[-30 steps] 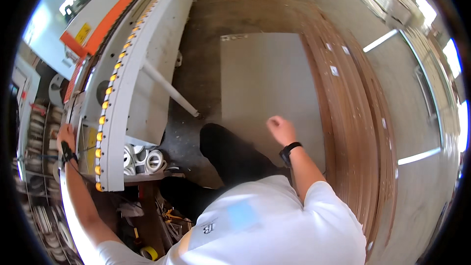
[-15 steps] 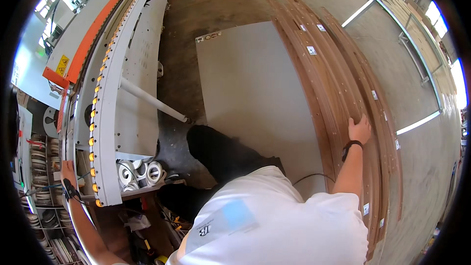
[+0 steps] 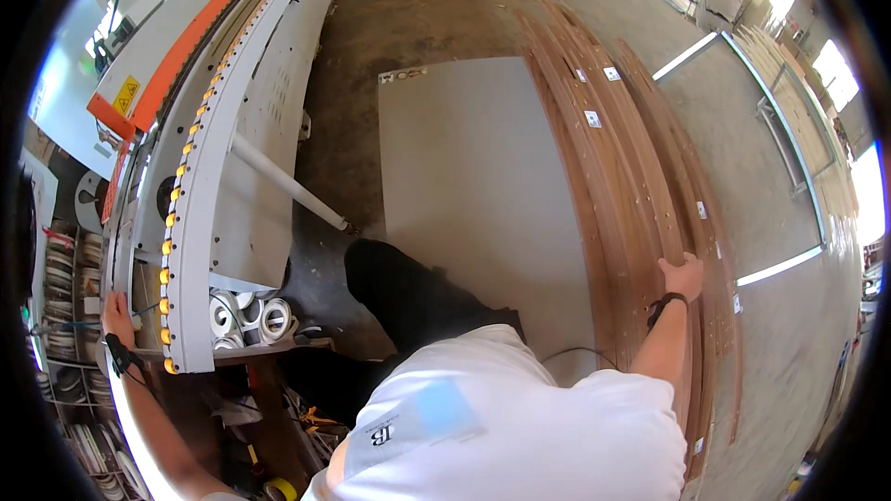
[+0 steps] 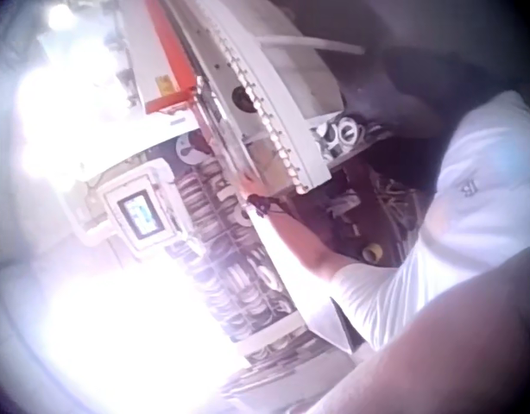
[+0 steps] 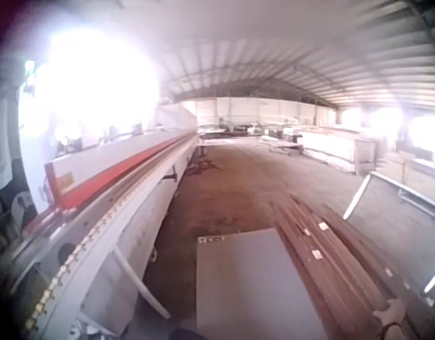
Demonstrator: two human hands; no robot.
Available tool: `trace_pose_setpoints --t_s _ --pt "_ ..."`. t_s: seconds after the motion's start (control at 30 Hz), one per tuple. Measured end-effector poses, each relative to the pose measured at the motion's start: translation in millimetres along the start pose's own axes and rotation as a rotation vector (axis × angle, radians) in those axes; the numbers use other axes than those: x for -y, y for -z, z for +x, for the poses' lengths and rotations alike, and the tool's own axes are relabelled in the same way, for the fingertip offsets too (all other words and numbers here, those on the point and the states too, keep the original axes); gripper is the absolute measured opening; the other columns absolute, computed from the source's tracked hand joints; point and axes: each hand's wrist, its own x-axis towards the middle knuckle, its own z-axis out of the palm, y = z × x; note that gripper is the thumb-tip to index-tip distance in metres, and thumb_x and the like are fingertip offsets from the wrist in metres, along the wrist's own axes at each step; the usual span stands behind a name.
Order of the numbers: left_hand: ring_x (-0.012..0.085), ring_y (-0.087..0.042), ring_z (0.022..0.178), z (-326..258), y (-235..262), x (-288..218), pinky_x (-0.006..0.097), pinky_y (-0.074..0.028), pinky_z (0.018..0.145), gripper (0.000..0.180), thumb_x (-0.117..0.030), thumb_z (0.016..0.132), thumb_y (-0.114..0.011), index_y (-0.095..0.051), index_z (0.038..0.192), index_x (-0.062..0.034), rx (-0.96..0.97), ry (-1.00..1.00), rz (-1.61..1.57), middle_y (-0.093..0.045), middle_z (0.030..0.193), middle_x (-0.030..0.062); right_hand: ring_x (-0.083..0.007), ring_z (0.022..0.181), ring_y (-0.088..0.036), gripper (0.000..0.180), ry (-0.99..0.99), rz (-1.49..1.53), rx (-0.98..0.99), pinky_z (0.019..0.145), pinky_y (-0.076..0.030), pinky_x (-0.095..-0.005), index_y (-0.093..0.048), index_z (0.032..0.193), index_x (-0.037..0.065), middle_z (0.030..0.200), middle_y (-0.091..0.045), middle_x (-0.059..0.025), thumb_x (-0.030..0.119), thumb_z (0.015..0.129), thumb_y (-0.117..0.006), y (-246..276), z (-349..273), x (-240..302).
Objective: Moving wood panels on a cart and feeding them into an industrial edge-banding machine.
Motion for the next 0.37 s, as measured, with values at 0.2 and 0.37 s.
trace_pose_setpoints --t_s 0.2,0.37 --pt "0.0465 -0.067 0.096 -1.3 -9.0 12.0 0.048 -0.052 0.082 0.025 -0.025 0.111 -0.055 -0.065 0.112 -0.002 -0.001 -0.001 0.011 -0.069 0.102 0.0241 -0.0319 0.114 -0.068 0.06 0.333 -0.103 -0.641 0.095 -0.057 -0.048 -0.069 0.121 0.018 0.122 -0.068 -0.0059 0.026 0.066 -0.093 46.3 0.4 23.3" --pt "0.0448 -0.069 0.098 2.0 -8.8 17.7 0.051 -0.052 0.085 0.026 -0.028 0.111 -0.055 -0.066 0.112 -0.0046 0.035 -0.004 -0.068 -0.07 0.103 0.0237 -0.028 0.123 -0.064 0.064 0.447 -0.092 -0.778 0.101 -0.055 -0.0454 -0.067 0.129 0.019 0.128 -0.066 -0.0027 0.027 0.071 -0.092 117.6 -4.4 57.2"
